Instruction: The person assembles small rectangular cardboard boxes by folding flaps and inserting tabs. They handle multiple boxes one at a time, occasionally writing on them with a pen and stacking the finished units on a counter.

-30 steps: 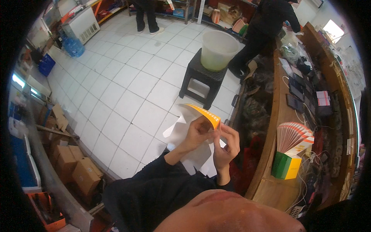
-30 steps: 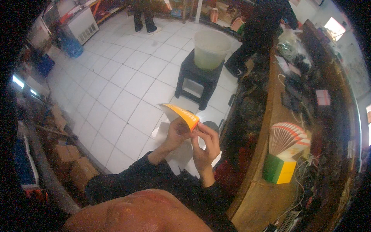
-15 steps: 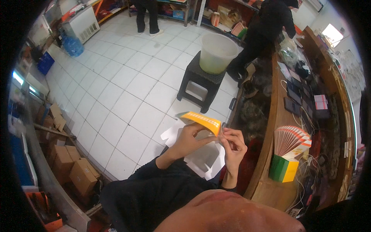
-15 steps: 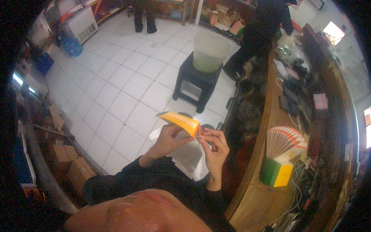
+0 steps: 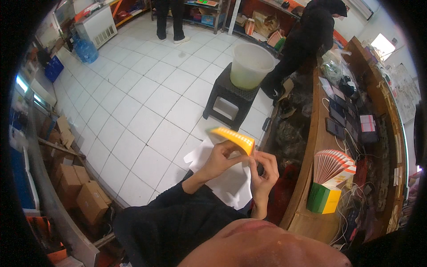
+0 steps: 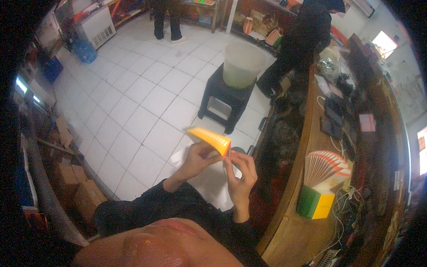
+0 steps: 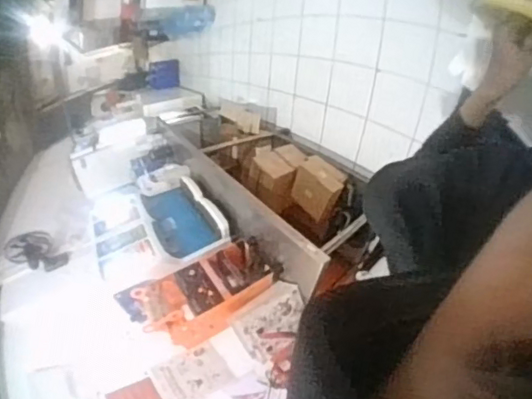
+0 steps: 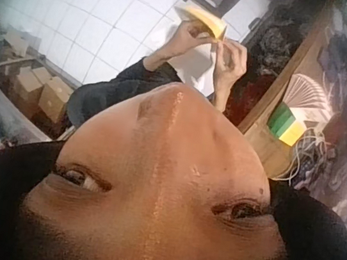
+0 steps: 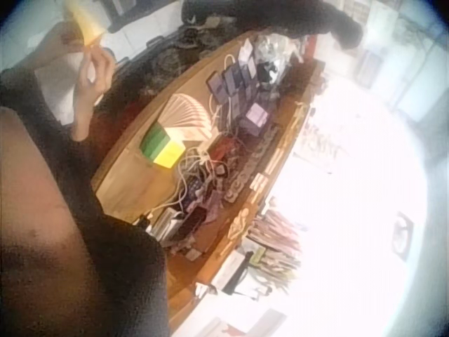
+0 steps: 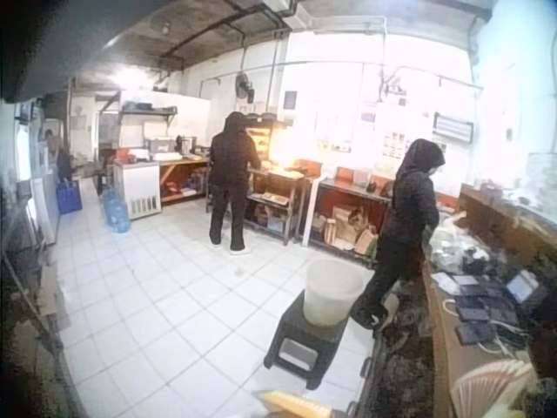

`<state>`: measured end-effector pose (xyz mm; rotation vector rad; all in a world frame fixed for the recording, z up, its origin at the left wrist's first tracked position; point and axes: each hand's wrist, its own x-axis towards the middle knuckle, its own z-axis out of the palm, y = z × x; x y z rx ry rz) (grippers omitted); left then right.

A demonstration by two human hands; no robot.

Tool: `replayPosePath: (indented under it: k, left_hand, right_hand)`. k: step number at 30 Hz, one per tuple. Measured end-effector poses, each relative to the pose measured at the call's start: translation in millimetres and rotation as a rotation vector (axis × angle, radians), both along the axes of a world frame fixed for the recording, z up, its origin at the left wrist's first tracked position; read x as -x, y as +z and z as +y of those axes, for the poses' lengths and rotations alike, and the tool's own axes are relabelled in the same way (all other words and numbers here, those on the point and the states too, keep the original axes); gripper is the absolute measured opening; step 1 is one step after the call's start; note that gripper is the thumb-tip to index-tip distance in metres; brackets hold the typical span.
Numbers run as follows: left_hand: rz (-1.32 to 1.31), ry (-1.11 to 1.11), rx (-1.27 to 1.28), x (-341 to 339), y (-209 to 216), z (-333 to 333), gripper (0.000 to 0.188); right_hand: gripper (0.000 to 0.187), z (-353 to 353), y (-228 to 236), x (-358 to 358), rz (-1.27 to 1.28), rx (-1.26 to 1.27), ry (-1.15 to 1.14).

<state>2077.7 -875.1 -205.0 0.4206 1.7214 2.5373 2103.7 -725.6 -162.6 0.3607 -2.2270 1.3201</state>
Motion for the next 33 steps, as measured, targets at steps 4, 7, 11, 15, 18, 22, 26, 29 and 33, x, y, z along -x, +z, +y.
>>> replayPosePath:
  k: [4, 7, 11, 15, 18, 22, 26, 29, 33]
  left_hand:
    - [0.03, 0.011, 0.028, 4.0, 3.8, 2.6, 0.037]
    - [0.07, 0.12, -0.01, 2.2, -3.9, 8.3, 0.032]
    - [-0.035, 0.067, 0.248, 2.8, 22.7, -3.8, 0.03]
    - [-0.014, 0.119, 0.113, -6.8, 24.6, 1.7, 0.034]
    - [0.076, 0.104, 0.013, -7.2, 14.6, 1.4, 0.037]
    - [0.099, 0.187, 0.006, -11.8, 17.0, 5.1, 0.041]
    - [0.145, 0.208, -0.067, -11.9, 17.8, 5.7, 0.039]
    - [0.145, 0.244, 0.004, -17.5, 18.3, 7.9, 0.035]
    - [0.203, 0.353, 0.232, -12.4, 20.2, 5.5, 0.027]
  right_hand:
    - [0.017, -3.4, 1.5, 1.9, 0.054, -0.041, -0.083]
    - [0.017, -7.2, -2.0, 7.3, 0.125, -0.013, -0.1]
    - [0.017, -1.4, 8.2, 9.5, 0.109, 0.023, -0.017]
    - [0.015, -13.0, 8.9, 1.1, 0.033, 0.138, 0.014]
    - [0.021, -10.7, 8.6, 0.9, 0.1, 0.013, 0.018]
    - [0.048, -9.0, -8.2, -3.8, 0.144, -0.195, 0.058]
    - [0.06, -16.3, -5.0, -12.2, 0.086, -0.308, 0.108]
    - [0.056, -17.5, -1.2, -19.1, 0.06, -0.382, 0.094]
    - [0.047, -1.6, -10.6, -19.7, 0.005, -0.186, 0.151]
